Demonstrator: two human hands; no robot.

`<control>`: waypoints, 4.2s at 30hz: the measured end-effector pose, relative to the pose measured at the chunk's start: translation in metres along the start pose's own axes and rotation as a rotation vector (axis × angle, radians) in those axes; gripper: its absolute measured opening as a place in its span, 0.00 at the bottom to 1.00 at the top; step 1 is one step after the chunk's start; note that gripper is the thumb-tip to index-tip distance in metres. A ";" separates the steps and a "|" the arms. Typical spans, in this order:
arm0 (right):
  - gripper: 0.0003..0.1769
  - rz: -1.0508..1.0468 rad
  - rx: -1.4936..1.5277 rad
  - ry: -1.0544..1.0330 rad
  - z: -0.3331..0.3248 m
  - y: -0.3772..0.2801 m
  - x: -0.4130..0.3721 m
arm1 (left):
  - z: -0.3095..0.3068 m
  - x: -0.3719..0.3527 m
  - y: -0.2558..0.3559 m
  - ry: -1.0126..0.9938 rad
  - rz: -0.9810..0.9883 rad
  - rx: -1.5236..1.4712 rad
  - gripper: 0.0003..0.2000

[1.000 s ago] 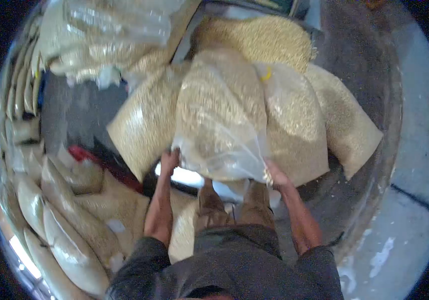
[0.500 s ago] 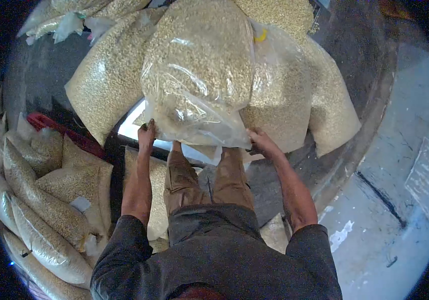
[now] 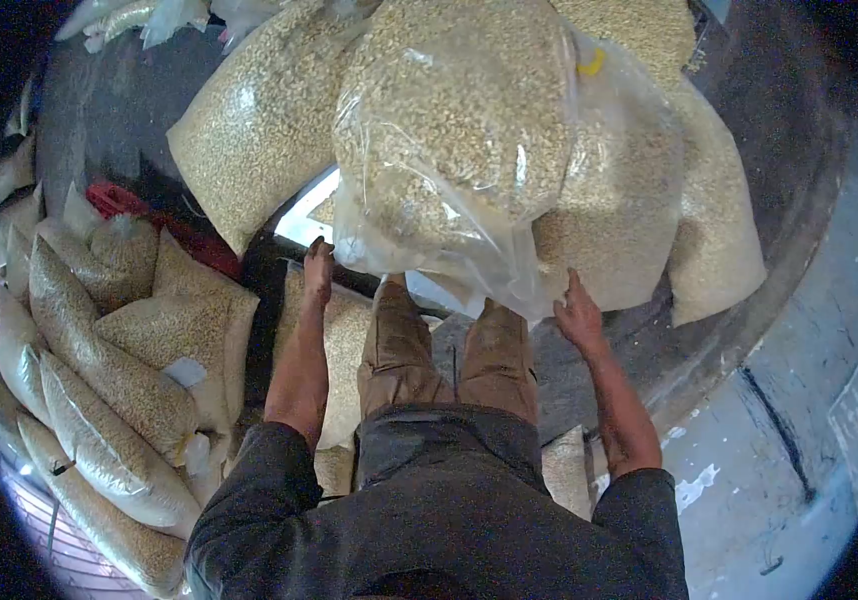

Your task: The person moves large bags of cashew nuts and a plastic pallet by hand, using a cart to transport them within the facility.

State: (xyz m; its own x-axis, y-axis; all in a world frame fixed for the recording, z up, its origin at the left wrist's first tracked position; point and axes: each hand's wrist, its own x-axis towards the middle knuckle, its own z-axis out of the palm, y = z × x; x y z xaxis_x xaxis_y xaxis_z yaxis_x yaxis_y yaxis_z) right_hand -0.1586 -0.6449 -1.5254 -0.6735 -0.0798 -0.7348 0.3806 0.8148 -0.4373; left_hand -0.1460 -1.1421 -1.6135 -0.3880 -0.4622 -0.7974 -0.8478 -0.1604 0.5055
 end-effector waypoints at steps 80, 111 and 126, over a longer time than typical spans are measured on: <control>0.12 -0.569 1.189 0.219 -0.180 -0.043 -0.262 | 0.063 -0.425 0.187 -0.517 0.517 0.246 0.15; 0.66 -0.782 0.112 0.198 -0.220 -0.121 -0.273 | 0.130 -0.562 0.262 -0.959 1.290 0.791 0.19; 0.30 -0.859 0.457 0.388 -0.236 -0.130 -0.262 | 0.105 -0.551 0.288 -1.139 1.240 0.667 0.18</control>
State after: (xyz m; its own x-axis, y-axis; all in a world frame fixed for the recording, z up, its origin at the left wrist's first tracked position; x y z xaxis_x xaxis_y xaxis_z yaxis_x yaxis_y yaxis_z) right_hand -0.1810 -0.5941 -1.1532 -0.9571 -0.2729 0.0969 -0.1729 0.2702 -0.9471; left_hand -0.2144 -0.8421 -1.0628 -0.6275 0.7765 -0.0573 0.2189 0.2465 0.9441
